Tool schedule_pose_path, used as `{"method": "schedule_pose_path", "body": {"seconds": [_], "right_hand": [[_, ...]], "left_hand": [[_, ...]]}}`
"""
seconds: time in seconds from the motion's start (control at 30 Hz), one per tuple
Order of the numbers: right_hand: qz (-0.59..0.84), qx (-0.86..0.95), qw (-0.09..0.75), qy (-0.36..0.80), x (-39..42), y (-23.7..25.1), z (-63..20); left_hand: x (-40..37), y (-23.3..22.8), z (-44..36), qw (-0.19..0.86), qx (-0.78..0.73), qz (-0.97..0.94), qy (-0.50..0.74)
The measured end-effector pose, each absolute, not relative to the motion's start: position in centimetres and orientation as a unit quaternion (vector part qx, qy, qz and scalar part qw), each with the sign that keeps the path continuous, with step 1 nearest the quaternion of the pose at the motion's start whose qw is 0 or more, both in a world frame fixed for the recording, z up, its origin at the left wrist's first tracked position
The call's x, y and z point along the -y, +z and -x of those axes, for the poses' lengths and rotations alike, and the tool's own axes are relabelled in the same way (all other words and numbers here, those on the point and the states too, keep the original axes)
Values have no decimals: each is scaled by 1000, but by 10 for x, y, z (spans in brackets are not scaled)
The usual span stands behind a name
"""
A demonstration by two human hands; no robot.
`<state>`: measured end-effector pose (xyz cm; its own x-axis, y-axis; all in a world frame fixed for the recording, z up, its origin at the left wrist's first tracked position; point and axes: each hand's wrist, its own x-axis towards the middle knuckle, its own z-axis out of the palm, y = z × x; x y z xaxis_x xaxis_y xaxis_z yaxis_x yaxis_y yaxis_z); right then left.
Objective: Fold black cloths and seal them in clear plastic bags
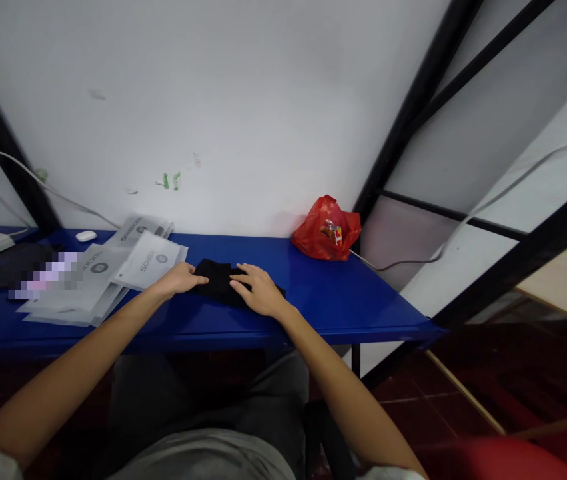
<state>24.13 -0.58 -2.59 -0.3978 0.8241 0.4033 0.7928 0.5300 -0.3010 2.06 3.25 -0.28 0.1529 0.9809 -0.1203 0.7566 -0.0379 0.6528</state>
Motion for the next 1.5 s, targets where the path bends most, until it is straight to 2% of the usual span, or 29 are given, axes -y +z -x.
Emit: {"method": "schedule_pose_path", "body": {"seconds": [0.1, 0.2, 0.43, 0.6, 0.67, 0.8, 0.9, 1.1, 1.23, 1.5], "right_hand": [[518, 795, 316, 17, 5, -25, -265], [553, 754, 355, 7, 4, -30, -295], [609, 724, 323, 14, 7, -54, -327], [614, 727, 309, 15, 9, -57, -325], [613, 729, 303, 16, 10, -57, -324], [615, 730, 298, 17, 12, -57, -324], [613, 732, 295, 14, 12, -58, -325], [596, 730, 335, -3, 12, -54, -319], [541, 754, 371, 1, 17, -39, -285], [442, 846, 298, 28, 14, -37, -224]], "left_hand": [[-34, -3, -24, 317, -627, -678, 219], [-35, 2, -16, 268, -638, -682, 235], [-27, 26, 5, 12, -675, -707, 212], [-5, 33, -22, -110, -623, -749, 199], [4, 30, -36, -97, -570, -797, 176], [13, 21, -50, 0, -448, -888, 101], [12, 16, -45, 34, -409, -908, 82], [-1, -1, -24, 69, -421, -873, 235], [-9, -20, -18, 62, -443, -852, 272], [-5, -35, -16, 64, -412, -841, 346]]}}
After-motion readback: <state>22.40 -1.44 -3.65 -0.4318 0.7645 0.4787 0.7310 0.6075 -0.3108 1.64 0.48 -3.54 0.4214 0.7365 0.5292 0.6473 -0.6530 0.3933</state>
